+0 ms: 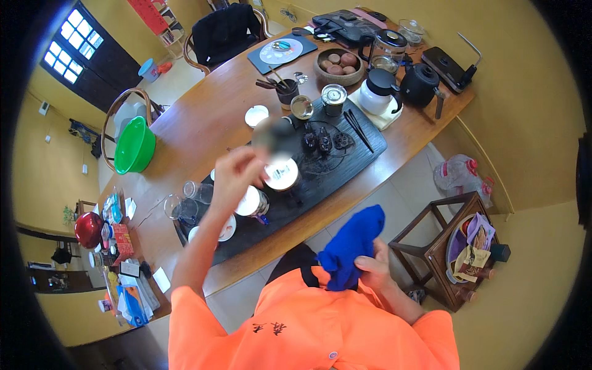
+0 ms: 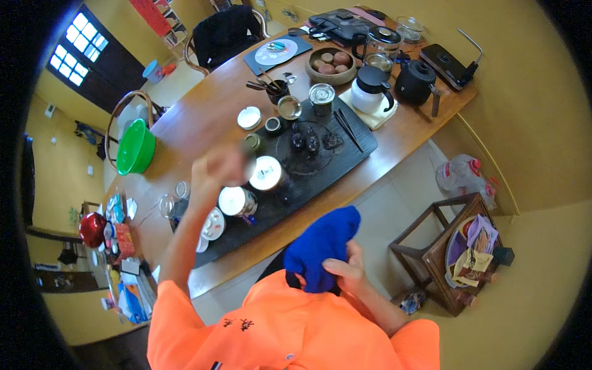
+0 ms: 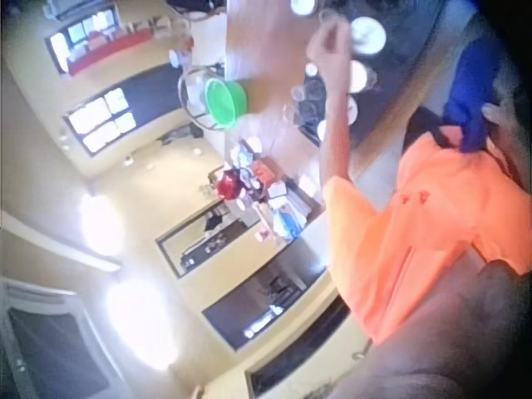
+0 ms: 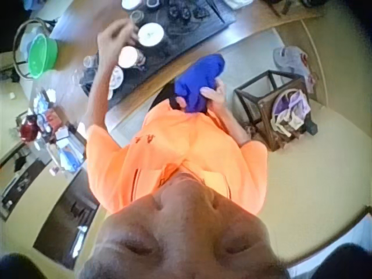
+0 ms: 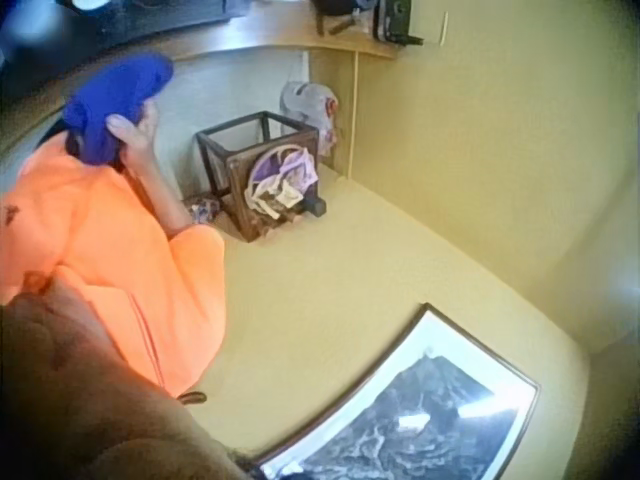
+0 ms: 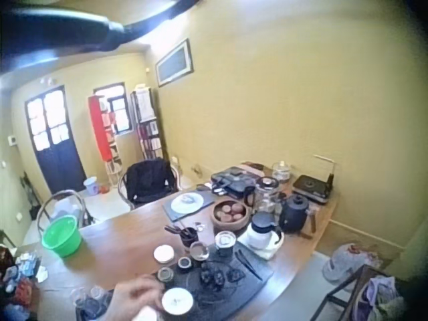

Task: The person cleans a wooden dining table using a blue cloth. They wipe the table surface, move a green basin, and clean around various items including a tea set, cups, and a kettle. The person also wipes a chair and handles several small bowls and cups on a tray.

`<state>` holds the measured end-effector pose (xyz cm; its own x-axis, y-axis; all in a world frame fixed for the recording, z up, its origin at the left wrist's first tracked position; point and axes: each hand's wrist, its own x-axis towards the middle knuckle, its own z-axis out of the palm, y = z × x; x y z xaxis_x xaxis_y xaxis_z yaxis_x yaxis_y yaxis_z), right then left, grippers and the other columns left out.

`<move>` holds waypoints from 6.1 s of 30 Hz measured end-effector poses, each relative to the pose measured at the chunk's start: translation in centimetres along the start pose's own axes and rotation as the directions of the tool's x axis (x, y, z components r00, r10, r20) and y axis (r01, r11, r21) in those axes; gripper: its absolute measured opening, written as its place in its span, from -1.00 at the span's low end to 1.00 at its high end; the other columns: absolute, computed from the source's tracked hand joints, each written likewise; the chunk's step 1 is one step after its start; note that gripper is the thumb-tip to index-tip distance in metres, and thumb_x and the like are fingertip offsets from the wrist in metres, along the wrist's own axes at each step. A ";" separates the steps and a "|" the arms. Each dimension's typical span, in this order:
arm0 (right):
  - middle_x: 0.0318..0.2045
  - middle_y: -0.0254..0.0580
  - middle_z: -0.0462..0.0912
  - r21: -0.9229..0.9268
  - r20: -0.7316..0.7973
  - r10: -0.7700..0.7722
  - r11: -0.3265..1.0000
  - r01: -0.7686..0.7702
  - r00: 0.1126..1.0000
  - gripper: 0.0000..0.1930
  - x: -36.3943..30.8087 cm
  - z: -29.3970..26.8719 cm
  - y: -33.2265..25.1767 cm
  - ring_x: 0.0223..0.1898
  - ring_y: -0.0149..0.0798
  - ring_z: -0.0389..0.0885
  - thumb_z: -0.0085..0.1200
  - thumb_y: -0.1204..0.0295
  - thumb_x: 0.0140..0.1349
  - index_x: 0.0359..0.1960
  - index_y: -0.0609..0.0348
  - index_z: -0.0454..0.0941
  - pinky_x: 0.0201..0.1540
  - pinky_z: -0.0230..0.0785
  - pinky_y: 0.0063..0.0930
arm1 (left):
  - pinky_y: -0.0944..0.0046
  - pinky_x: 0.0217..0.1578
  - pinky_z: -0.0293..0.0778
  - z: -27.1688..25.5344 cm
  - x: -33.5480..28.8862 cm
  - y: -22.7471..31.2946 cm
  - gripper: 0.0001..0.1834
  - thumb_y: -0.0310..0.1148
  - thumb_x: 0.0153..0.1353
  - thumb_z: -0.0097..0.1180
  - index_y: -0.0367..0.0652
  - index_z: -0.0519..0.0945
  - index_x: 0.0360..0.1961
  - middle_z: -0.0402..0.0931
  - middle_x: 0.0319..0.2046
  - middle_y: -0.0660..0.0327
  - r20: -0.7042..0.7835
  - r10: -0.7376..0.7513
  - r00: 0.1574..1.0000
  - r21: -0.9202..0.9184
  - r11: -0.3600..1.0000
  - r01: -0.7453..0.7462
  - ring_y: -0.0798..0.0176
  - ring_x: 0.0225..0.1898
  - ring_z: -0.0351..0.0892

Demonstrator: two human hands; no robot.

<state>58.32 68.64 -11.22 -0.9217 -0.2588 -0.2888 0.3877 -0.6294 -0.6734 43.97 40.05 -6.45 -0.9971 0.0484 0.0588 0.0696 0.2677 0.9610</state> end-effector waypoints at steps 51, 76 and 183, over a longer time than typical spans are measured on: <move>-0.06 -0.05 0.63 0.057 -0.460 -0.066 0.993 0.104 0.886 -0.39 4.8 -4.1 -2.0 -0.05 -0.09 0.64 0.20 0.47 -0.09 0.10 0.34 0.41 0.11 0.48 -0.23 | 0.45 -0.82 0.20 5.5 24.9 -17.8 -0.63 -0.62 0.07 0.11 -0.35 0.65 -0.05 0.56 -0.61 0.14 0.082 -0.380 0.921 -0.093 0.918 0.386 0.46 -0.81 0.35; 0.03 -0.02 0.58 0.088 -0.462 -0.028 0.993 0.078 0.886 -0.37 4.9 -6.4 -1.3 0.03 -0.09 0.61 0.21 0.42 0.06 0.20 0.35 0.32 0.15 0.46 -0.21 | 0.43 -0.76 0.26 5.8 24.4 -16.9 -0.61 -0.23 0.22 0.22 -0.27 0.63 -0.01 0.59 -0.57 0.22 -0.029 -0.365 0.931 0.141 0.920 0.365 0.46 -0.73 0.41; -0.09 -0.20 0.61 -0.579 -0.436 -0.301 0.815 -0.009 0.848 -0.61 35.5 -50.0 -43.8 -0.12 -0.27 0.59 0.00 0.28 0.43 0.16 0.27 0.44 0.00 0.44 -0.38 | 0.34 -0.12 0.51 41.1 40.4 3.4 -0.69 -0.53 0.19 0.15 -0.25 0.58 -0.01 0.60 -0.09 0.19 -0.278 0.105 0.955 0.176 0.983 -0.057 0.32 -0.09 0.60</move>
<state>9.03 123.64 -25.99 -0.8951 0.2895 -0.3391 0.3285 -0.0861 -0.9406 5.23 82.43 -11.93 -0.9534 -0.1931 0.2320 0.1305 0.4293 0.8937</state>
